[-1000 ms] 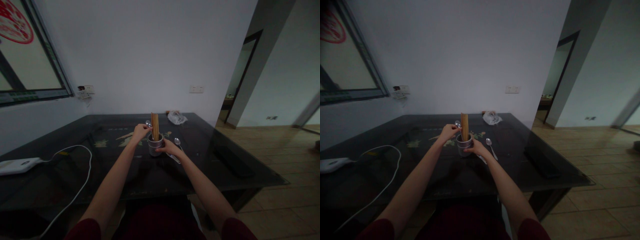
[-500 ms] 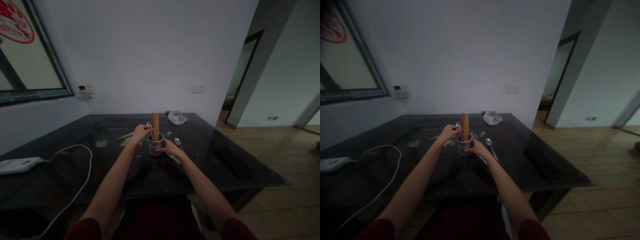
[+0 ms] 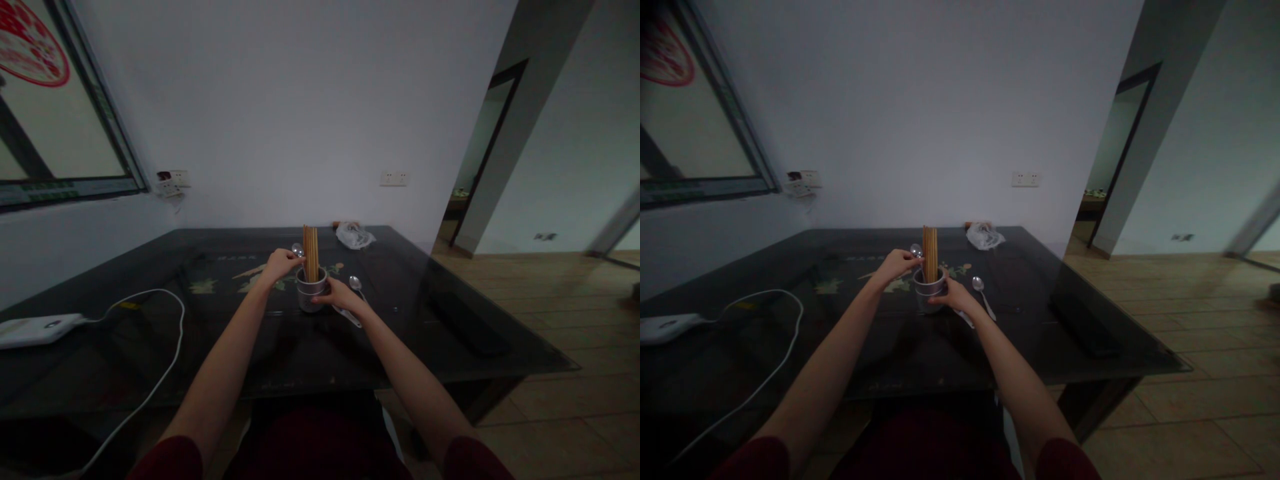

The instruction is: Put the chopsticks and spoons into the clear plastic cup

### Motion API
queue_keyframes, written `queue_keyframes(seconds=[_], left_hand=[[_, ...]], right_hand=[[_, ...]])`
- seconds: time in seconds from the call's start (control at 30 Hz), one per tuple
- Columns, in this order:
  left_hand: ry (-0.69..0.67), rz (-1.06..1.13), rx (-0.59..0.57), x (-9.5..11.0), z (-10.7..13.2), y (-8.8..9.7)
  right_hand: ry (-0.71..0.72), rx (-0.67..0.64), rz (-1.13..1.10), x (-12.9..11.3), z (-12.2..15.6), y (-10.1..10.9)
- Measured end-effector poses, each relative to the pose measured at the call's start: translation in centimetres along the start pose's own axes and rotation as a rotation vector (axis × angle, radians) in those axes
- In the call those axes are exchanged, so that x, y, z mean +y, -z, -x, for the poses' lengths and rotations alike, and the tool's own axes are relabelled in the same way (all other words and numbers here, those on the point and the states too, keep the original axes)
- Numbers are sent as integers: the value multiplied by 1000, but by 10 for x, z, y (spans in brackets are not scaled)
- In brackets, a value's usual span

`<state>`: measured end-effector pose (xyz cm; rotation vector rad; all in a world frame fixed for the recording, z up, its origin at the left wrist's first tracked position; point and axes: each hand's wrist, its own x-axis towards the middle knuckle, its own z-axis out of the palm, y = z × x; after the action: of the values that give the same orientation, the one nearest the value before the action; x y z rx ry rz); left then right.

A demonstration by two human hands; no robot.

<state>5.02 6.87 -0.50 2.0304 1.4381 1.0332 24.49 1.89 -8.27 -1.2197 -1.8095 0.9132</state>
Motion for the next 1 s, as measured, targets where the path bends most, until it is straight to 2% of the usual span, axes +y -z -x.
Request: queue_keyframes(seconds=[0.6,0.83,1.0], left_hand=[[15,123,-68,3,5,4],[33,56,-40,-6,-1,-1],[36,-1,-55,-4,0,-1]], right_hand=[[8,10,45,7,-3,0],[-3,25,73,5,-2,1],[-14,9,96,0,0,1]])
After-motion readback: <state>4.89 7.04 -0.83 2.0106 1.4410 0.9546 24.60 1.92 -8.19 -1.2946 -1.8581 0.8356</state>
